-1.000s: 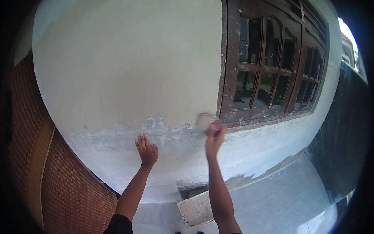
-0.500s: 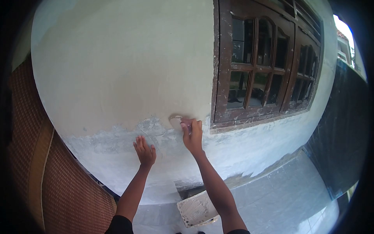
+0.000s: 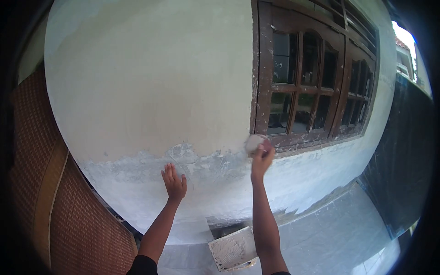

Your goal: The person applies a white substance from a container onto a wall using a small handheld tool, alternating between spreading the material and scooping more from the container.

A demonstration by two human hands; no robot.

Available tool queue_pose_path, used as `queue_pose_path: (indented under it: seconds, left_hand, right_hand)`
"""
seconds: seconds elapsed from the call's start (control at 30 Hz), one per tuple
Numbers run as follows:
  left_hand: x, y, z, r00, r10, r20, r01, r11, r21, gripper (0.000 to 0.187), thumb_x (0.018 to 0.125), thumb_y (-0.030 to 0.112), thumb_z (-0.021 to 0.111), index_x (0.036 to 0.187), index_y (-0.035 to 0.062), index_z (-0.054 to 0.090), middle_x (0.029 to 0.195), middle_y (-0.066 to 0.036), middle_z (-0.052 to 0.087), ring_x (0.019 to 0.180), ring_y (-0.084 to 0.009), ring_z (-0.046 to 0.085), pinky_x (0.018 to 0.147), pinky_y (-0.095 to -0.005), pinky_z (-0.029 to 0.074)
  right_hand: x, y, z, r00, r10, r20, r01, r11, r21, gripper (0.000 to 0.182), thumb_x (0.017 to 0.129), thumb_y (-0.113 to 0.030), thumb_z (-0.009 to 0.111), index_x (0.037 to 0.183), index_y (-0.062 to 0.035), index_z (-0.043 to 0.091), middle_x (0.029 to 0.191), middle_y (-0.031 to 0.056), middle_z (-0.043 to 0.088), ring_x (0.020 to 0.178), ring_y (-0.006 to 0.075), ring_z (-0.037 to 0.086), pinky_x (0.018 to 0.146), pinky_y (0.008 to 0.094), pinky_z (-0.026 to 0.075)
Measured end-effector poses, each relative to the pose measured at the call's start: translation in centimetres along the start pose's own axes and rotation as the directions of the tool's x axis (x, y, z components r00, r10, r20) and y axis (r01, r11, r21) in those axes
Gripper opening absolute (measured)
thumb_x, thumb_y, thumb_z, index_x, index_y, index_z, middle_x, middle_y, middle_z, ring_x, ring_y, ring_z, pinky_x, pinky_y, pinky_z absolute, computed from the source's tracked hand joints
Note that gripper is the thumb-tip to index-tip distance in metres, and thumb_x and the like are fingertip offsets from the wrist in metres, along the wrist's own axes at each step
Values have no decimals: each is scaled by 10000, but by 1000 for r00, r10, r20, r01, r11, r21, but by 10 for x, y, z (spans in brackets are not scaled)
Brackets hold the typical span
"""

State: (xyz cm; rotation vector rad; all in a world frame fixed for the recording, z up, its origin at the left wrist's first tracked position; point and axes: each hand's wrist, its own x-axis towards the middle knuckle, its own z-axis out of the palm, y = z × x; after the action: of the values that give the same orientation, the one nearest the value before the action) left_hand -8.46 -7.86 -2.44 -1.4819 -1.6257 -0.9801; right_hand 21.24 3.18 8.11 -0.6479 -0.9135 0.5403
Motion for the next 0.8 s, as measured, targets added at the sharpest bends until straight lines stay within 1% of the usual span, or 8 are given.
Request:
queue_pose_path:
  seconds: [0.07,0.13,0.2,0.27,0.47,0.6,0.67,0.8]
  left_hand:
    - [0,3,-2,1000,3,3,-3,1000,-6,656,910,214,487,1414,-112,223,1455,-282,265,1389,-408,208,1135,-552,113]
    - [2,7,-2,999,-44,-13,44,999,-14,621,916,233,494,1412,-75,283,1466,-224,292,1393,-364,231,1135,-545,147]
    - [2,9,-1,999,-47,8,48,999,-19,646,911,228,496,1417,-88,248,1465,-248,276,1394,-382,218,1136,-544,127]
    - [3,10,-4,998,-49,25,50,999,-20,672,906,222,498,1422,-101,214,1465,-271,261,1395,-400,204,1137,-543,107]
    - [2,4,-24,991,-43,129,52,996,-68,695,908,237,493,1447,-69,177,1480,-265,239,1407,-397,173,1143,-529,93]
    - [6,14,-22,987,-69,144,90,985,-146,711,906,243,494,1455,-61,160,1497,-257,200,1414,-394,154,1142,-537,74]
    - [6,22,-17,990,-120,72,129,982,-136,707,906,239,487,1455,-62,159,1494,-255,210,1412,-393,161,1141,-539,69]
    - [7,17,-26,990,-130,55,136,981,-138,674,902,248,489,1444,-55,226,1480,-231,266,1400,-377,210,1136,-535,108]
  right_hand:
    - [-8,-14,4,996,42,-77,-38,998,55,313,931,-220,606,1129,6,518,1011,83,588,912,157,566,791,298,485]
    - [-29,-27,23,968,22,250,-43,996,78,278,936,-203,599,1115,2,546,987,85,599,859,162,565,737,303,481]
    - [-53,-42,52,878,-151,454,273,938,-215,223,932,-175,592,1085,-13,582,950,108,600,801,198,552,705,331,461]
    - [-66,-52,78,707,-379,597,528,845,-89,211,929,-184,578,1076,-36,608,910,125,590,768,237,532,697,355,436]
    - [-13,-40,59,985,-164,56,168,981,-97,215,951,-205,552,1024,-3,565,935,137,597,774,213,578,707,339,468]
    - [-43,-68,77,903,-198,380,245,966,-79,188,942,-174,564,1028,-7,569,922,145,603,780,237,579,695,350,468]
    - [-54,-65,89,645,-452,616,630,771,-94,161,918,-151,572,1012,-22,580,900,173,565,841,339,528,705,406,433]
    - [-10,-29,72,920,-335,205,380,890,-250,194,925,-183,609,1025,-20,579,857,76,603,740,153,555,648,299,464]
